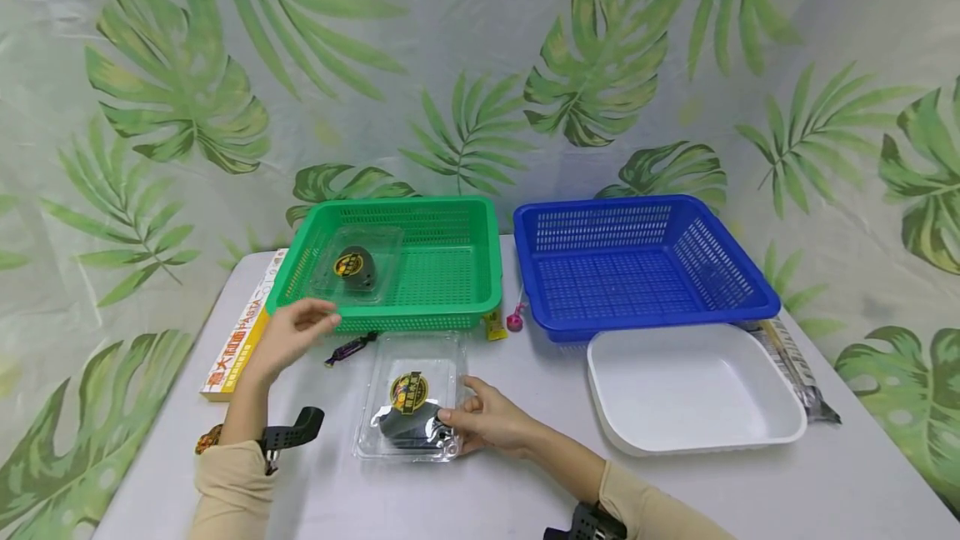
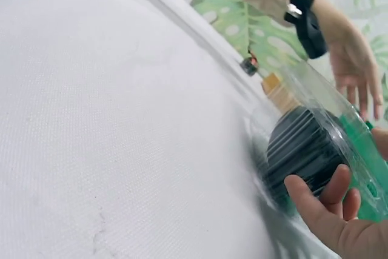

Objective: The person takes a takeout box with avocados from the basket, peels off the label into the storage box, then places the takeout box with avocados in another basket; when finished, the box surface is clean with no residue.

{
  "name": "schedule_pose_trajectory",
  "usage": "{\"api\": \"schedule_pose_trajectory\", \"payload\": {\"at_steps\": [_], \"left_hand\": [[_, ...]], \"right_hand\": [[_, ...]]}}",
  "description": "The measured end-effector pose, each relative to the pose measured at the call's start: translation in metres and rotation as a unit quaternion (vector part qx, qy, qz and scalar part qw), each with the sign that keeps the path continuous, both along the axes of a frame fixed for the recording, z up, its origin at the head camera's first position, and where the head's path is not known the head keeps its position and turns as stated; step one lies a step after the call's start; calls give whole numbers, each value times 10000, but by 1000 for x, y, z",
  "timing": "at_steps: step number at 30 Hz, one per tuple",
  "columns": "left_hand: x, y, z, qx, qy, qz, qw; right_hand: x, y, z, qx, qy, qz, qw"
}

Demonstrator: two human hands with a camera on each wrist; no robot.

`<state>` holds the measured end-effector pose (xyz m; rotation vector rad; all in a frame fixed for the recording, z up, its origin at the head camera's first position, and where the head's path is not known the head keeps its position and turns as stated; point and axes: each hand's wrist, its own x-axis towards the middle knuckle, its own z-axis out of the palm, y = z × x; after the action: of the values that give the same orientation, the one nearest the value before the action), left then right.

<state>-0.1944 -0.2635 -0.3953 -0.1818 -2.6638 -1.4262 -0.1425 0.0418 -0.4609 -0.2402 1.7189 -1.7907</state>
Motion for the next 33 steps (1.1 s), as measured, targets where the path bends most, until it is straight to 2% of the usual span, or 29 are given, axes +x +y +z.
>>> {"api": "schedule_pose_trajectory", "payload": {"at_steps": [1,3,6,8,10,13,16,19,24,29,33], "left_hand": [[6,2,-4,45,-399,-497,9980],[18,9,-12,142,-1030,-1167,9877],[30,20,-26,555,-1618,-1620,9719],[34,26,-34,856,-1862,-1802,9621],[36,29,-41,1115,-2021,-1879,9547],[38,31,-48,1314,-2083,-1878,9508],[41,30,-52,1432,-2109,-1847,9491],[42,29,-54,1448,-2144,-1847,9481],[40,29,-53,1379,-2165,-1830,9490],[38,30,-50,1279,-2235,-1905,9473],[36,30,-48,1231,-2292,-2018,9442]], "right_hand": [[0,0,0,0,37,12,10000],[-1,1,0,64,167,29,9998],[-3,3,1,463,628,50,9969],[-6,5,3,1024,1308,69,9861],[-8,8,8,1655,2114,86,9632],[-12,10,20,2484,3271,104,9117],[-15,8,32,2857,3951,155,8730],[-19,0,41,2974,4471,192,8433],[-31,-22,50,3256,4954,512,8037],[-39,-38,52,3887,4813,1068,7783],[-39,-44,52,4177,4802,1296,7604]]}}
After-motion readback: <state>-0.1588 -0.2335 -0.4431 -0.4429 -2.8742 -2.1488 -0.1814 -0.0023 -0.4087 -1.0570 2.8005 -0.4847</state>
